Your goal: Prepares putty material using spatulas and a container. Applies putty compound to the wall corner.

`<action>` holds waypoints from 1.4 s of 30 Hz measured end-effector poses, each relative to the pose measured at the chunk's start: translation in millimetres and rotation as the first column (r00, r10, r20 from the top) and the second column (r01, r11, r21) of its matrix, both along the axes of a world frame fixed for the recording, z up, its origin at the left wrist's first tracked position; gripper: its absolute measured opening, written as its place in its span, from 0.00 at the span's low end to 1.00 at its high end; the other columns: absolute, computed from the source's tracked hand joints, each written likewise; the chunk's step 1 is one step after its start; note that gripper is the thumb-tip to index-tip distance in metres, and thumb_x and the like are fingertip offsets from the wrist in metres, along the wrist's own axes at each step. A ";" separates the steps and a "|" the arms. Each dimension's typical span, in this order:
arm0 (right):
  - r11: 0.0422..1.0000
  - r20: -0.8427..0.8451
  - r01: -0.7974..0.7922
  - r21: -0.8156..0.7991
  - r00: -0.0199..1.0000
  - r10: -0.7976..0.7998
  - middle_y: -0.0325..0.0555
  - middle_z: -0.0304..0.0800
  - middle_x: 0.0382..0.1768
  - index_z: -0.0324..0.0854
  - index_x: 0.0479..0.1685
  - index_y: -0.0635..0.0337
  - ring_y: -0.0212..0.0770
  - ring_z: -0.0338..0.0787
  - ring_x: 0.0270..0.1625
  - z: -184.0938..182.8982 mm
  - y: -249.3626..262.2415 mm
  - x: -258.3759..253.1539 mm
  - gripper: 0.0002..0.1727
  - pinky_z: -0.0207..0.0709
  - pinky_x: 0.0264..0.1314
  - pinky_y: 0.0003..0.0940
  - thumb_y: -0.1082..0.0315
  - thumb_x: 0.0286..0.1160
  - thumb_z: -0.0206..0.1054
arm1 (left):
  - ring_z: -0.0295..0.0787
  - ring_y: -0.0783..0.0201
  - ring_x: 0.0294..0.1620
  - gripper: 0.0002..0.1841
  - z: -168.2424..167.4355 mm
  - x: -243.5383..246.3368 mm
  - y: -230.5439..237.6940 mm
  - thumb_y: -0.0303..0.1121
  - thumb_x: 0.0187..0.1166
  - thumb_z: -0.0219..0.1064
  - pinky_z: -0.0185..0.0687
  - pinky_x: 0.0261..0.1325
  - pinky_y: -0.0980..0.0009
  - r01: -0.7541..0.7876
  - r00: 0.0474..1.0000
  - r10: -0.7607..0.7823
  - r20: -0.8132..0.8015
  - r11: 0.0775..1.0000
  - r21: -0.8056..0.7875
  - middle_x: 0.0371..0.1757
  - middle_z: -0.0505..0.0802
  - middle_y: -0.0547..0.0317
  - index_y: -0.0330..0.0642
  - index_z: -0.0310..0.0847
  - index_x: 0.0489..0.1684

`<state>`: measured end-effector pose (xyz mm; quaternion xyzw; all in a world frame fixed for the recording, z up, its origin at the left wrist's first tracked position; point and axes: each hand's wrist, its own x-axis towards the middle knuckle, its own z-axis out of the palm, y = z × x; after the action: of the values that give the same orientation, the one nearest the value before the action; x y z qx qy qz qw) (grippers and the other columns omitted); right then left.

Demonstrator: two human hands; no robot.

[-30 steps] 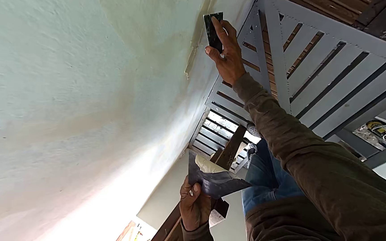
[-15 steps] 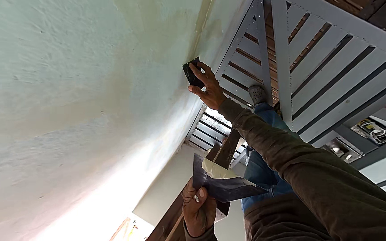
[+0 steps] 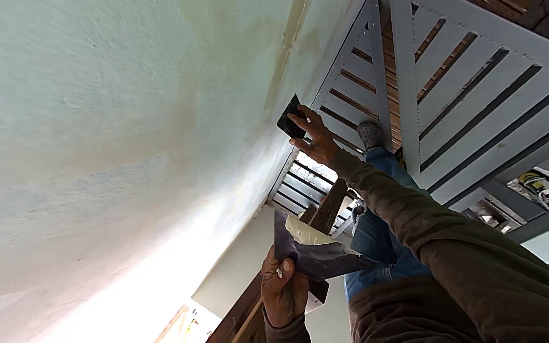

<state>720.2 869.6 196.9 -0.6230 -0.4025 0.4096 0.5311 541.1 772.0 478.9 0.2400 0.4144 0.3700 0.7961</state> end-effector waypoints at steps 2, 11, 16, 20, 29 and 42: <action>0.978 0.086 0.112 0.173 0.988 -0.129 0.64 0.60 0.88 0.77 0.81 0.52 0.61 0.60 0.90 -7.2 11.7 17.2 0.33 0.62 0.89 0.55 0.54 0.75 0.73 | 0.91 0.58 0.62 0.16 -0.2 0.0 0.1 0.29 0.81 0.68 0.87 0.67 0.59 0.013 1.000 -0.013 -0.016 1.000 0.021 0.60 0.93 0.47 0.38 0.86 0.65; 0.858 0.212 0.231 0.458 0.909 -0.358 0.75 0.68 0.79 0.87 0.70 0.50 0.67 0.61 0.89 -54.5 82.0 -4.6 0.22 0.56 0.91 0.57 0.61 0.77 0.73 | 0.94 0.59 0.56 0.15 -3.4 -1.0 1.4 0.30 0.81 0.68 0.91 0.60 0.61 0.005 0.981 -0.001 -0.194 1.000 0.021 0.56 0.94 0.46 0.37 0.87 0.63; 0.981 0.322 0.096 0.166 0.935 -0.146 0.70 0.67 0.83 0.84 0.75 0.49 0.68 0.63 0.87 -73.6 51.7 -8.8 0.26 0.55 0.91 0.56 0.62 0.75 0.72 | 0.93 0.58 0.58 0.15 -3.7 0.0 1.2 0.29 0.80 0.69 0.89 0.62 0.60 0.006 0.987 -0.002 -0.158 1.000 0.026 0.57 0.94 0.47 0.37 0.87 0.63; 0.967 0.236 0.031 -0.255 0.971 0.031 0.62 0.59 0.89 0.76 0.83 0.45 0.67 0.64 0.86 -59.2 14.3 15.7 0.33 0.60 0.86 0.58 0.55 0.74 0.70 | 0.94 0.57 0.58 0.15 -2.3 2.3 2.7 0.30 0.79 0.70 0.90 0.62 0.59 -0.022 0.991 0.023 -0.131 1.000 0.008 0.56 0.94 0.46 0.38 0.88 0.61; 0.959 0.099 0.284 0.009 0.954 -0.283 0.55 0.55 0.92 0.64 0.91 0.45 0.59 0.69 0.84 44.9 63.1 75.9 0.37 0.65 0.82 0.54 0.46 0.82 0.60 | 0.93 0.56 0.58 0.15 -0.7 1.5 1.1 0.29 0.80 0.69 0.90 0.62 0.58 -0.014 0.993 0.015 -0.120 1.000 0.007 0.57 0.94 0.45 0.36 0.87 0.62; 0.988 0.084 0.151 -0.010 0.985 -0.150 0.56 0.55 0.92 0.63 0.92 0.46 0.58 0.67 0.86 21.6 47.0 -18.5 0.37 0.61 0.86 0.53 0.46 0.84 0.60 | 0.92 0.60 0.60 0.15 3.5 1.6 -5.0 0.29 0.81 0.68 0.88 0.65 0.60 -0.061 0.980 0.080 -0.184 0.992 0.110 0.58 0.94 0.49 0.37 0.87 0.63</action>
<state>701.7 916.6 218.5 -0.6725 -0.3725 0.3454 0.5382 542.7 766.9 482.4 0.3000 0.4764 0.3947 0.7261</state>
